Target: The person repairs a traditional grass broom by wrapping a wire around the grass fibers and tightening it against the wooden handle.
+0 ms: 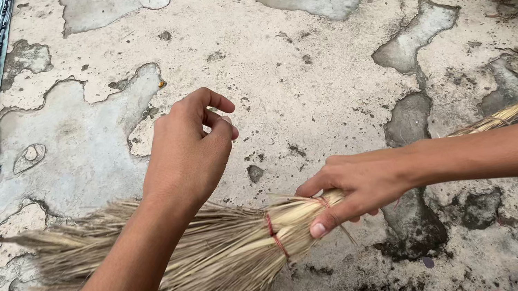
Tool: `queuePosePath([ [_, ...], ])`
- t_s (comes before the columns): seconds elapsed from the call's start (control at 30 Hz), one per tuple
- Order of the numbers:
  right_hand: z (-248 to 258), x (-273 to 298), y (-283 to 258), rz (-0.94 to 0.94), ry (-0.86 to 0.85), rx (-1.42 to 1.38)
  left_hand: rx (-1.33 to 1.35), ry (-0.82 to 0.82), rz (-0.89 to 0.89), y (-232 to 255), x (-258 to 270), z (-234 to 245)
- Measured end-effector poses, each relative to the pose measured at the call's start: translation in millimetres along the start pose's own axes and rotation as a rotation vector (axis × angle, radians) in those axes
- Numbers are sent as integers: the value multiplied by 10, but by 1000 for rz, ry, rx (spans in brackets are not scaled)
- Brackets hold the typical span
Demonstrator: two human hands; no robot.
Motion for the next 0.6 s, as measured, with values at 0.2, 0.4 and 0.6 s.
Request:
queuePosePath([
  [0.2, -271, -209, -466, 204, -54, 63, -35, -59, 58, -123, 15, 12],
  [0.4, 169, -343, -221, -24, 171, 255, -34, -98, 43, -229, -57, -112],
  [0.6, 35, 360, 259, 317, -49, 301, -33, -208, -19, -142, -189, -387],
])
Point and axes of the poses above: each hand's wrist, its own x-axis away from the middle knuckle, its own z-axis out of the back of the hand, y = z × x, the point moved 5 cm from there along -x, towards the middle knuckle, and after that the axes turned 2 degrees about -y, right-handed, at the moved point
